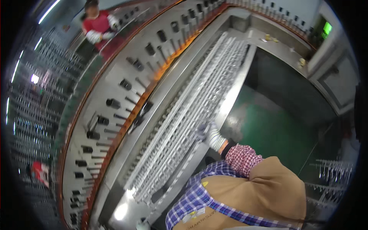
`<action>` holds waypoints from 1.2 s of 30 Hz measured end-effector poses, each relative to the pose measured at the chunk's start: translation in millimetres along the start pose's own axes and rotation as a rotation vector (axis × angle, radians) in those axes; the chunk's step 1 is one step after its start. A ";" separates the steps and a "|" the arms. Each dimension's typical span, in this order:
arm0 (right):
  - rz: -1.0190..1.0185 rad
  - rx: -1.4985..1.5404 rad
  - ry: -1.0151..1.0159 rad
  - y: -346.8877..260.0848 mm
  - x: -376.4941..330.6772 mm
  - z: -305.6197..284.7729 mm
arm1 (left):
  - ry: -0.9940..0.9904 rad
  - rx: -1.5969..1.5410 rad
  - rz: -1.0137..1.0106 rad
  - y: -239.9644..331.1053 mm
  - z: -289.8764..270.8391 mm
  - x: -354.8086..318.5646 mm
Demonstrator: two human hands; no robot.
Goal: Hanging black cylindrical parts onto a moving rack system in a manufacturing facility.
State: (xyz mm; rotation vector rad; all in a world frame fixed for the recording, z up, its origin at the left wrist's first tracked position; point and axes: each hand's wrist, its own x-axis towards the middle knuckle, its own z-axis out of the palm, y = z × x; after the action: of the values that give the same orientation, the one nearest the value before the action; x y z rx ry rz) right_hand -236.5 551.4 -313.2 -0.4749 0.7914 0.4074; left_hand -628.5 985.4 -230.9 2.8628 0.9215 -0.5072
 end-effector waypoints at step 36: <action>-0.820 -0.935 -0.196 177.9 -129.2 55.0 | 0.467 -1.080 -0.075 12.8 -73.6 390.1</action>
State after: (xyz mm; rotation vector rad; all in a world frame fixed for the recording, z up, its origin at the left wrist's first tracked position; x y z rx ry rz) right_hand -378.6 705.6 -227.0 -1.5363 0.1185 0.0189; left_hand -302.6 1203.6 -294.2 1.9397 0.9394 0.5462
